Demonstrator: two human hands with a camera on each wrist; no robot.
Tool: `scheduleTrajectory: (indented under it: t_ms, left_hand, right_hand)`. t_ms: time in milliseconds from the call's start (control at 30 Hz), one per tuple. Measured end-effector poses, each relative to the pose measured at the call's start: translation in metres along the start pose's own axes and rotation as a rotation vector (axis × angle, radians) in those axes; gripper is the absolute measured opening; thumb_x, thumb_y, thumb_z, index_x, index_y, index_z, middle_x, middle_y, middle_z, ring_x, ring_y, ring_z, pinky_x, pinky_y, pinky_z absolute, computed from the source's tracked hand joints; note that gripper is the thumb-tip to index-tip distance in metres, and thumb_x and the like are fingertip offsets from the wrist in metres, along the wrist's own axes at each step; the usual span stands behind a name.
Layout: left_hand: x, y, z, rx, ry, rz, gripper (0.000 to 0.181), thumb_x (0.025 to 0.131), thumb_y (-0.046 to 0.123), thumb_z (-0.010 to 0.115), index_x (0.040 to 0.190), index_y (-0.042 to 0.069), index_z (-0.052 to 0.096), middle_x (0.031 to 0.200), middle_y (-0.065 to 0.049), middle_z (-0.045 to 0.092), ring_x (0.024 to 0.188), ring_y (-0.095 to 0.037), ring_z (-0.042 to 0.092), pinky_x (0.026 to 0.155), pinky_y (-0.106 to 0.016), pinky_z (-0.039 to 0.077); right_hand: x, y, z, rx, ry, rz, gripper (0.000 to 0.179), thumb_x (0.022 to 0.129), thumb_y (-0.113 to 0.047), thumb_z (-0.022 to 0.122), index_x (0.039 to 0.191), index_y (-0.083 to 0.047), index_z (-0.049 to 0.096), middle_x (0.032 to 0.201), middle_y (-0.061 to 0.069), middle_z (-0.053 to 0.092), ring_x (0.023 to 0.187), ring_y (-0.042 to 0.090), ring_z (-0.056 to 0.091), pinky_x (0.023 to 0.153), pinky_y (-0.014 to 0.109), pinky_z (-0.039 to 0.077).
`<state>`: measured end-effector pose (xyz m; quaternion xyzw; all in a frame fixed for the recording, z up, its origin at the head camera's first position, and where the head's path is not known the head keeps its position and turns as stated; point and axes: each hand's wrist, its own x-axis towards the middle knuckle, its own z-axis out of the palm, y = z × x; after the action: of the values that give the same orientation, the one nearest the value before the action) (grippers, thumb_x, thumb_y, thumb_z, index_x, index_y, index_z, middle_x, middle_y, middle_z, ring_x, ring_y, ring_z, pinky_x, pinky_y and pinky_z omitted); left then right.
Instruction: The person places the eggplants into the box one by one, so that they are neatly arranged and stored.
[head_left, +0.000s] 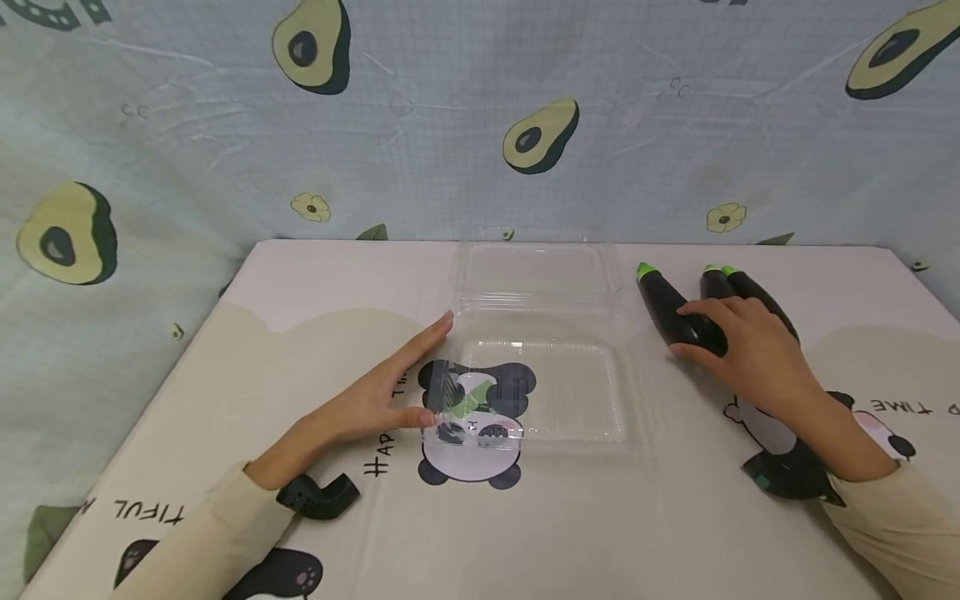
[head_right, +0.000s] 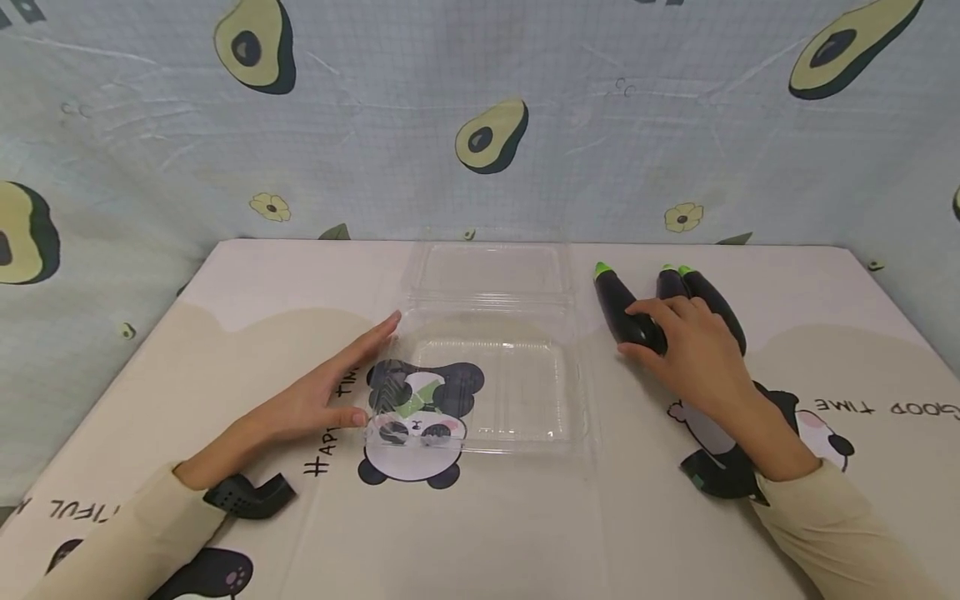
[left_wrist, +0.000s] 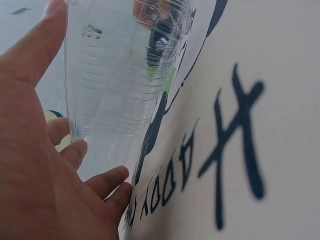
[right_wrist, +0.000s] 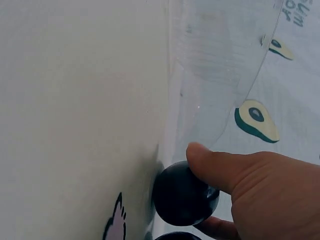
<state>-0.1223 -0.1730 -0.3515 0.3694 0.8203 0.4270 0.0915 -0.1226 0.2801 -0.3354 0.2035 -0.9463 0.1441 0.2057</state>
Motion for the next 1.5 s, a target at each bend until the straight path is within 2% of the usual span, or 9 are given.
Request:
scheduleTrajectory:
  t_ms: [133, 267, 500, 700, 833, 1033, 1133, 1267, 1500]
  left_hand:
    - [0.000, -0.001, 0.001, -0.011, -0.002, -0.016, 0.100, 0.080, 0.050, 0.070, 0.155, 0.026, 0.009, 0.160, 0.008, 0.007, 0.144, -0.021, 0.015, 0.110, -0.059, 0.014]
    - [0.000, -0.001, 0.001, -0.018, -0.002, -0.026, 0.100, 0.079, 0.049, 0.071, 0.155, 0.027, 0.009, 0.159, 0.007, 0.009, 0.143, -0.021, 0.016, 0.110, -0.059, 0.014]
    - [0.001, -0.002, 0.000, -0.020, -0.003, -0.010, 0.100, 0.080, 0.048, 0.071, 0.155, 0.028, 0.009, 0.159, 0.005, 0.012, 0.143, -0.021, 0.019, 0.110, -0.059, 0.014]
    - [0.001, -0.002, -0.001, -0.027, -0.004, -0.021, 0.100, 0.080, 0.046, 0.072, 0.155, 0.028, 0.009, 0.159, 0.004, 0.013, 0.143, -0.022, 0.020, 0.110, -0.059, 0.013]
    - [0.001, -0.002, -0.001, -0.038, -0.006, -0.022, 0.100, 0.080, 0.045, 0.073, 0.155, 0.028, 0.010, 0.159, 0.004, 0.013, 0.143, -0.021, 0.019, 0.110, -0.059, 0.013]
    - [0.001, -0.001, 0.000, -0.037, -0.002, -0.014, 0.098, 0.080, 0.048, 0.072, 0.155, 0.027, 0.012, 0.159, 0.005, 0.013, 0.142, -0.024, 0.022, 0.109, -0.059, 0.015]
    - [0.002, -0.002, 0.000, -0.038, -0.002, 0.005, 0.096, 0.081, 0.047, 0.072, 0.155, 0.026, 0.014, 0.159, 0.007, 0.013, 0.141, -0.025, 0.026, 0.110, -0.058, 0.016]
    - [0.003, -0.003, 0.000, -0.051, -0.003, 0.023, 0.095, 0.082, 0.047, 0.071, 0.155, 0.025, 0.015, 0.159, 0.009, 0.013, 0.140, -0.026, 0.028, 0.109, -0.059, 0.016]
    - [0.001, -0.003, 0.001, -0.062, 0.002, 0.013, 0.094, 0.082, 0.049, 0.070, 0.155, 0.026, 0.015, 0.159, 0.009, 0.013, 0.139, -0.026, 0.029, 0.108, -0.061, 0.015]
  right_hand:
    - [-0.001, -0.004, -0.002, 0.008, -0.058, 0.060, 0.050, 0.075, -0.024, 0.082, 0.120, -0.014, 0.061, 0.114, 0.020, 0.057, 0.067, 0.027, 0.053, 0.049, 0.042, 0.043]
    - [-0.002, -0.009, -0.004, 0.006, -0.099, 0.096, 0.050, 0.079, -0.021, 0.079, 0.123, -0.015, 0.057, 0.112, 0.021, 0.055, 0.043, 0.013, 0.035, 0.037, 0.030, 0.030]
    - [0.000, -0.013, -0.006, 0.004, -0.143, 0.133, 0.050, 0.083, -0.017, 0.074, 0.128, -0.008, 0.051, 0.108, 0.025, 0.053, 0.045, 0.017, 0.037, 0.037, 0.031, 0.030]
    - [0.000, -0.014, -0.003, 0.019, -0.123, 0.165, 0.056, 0.084, -0.027, 0.075, 0.129, -0.007, 0.050, 0.065, 0.005, 0.048, 0.044, 0.015, 0.034, 0.037, 0.029, 0.025]
    - [0.000, -0.014, -0.001, 0.041, -0.105, 0.164, 0.056, 0.083, -0.024, 0.076, 0.129, -0.005, 0.050, 0.059, 0.002, 0.042, 0.041, 0.013, 0.032, 0.037, 0.028, 0.023]
    - [0.000, -0.012, -0.002, 0.087, -0.038, 0.180, 0.054, 0.083, -0.017, 0.075, 0.129, -0.002, 0.052, 0.094, 0.027, 0.064, 0.040, 0.013, 0.036, 0.038, 0.029, 0.028]
    - [0.001, -0.012, -0.004, 0.094, -0.017, 0.188, 0.054, 0.084, -0.017, 0.074, 0.130, -0.002, 0.051, 0.097, 0.029, 0.064, 0.040, 0.013, 0.037, 0.038, 0.029, 0.030]
    - [0.001, -0.011, -0.007, 0.101, -0.011, 0.190, 0.054, 0.085, -0.017, 0.074, 0.131, -0.003, 0.051, 0.085, 0.025, 0.064, 0.040, 0.013, 0.038, 0.039, 0.030, 0.032]
    - [0.004, -0.011, -0.013, 0.113, 0.034, 0.177, 0.051, 0.085, -0.017, 0.074, 0.130, -0.005, 0.053, 0.103, 0.032, 0.063, 0.048, 0.020, 0.047, 0.043, 0.031, 0.032]
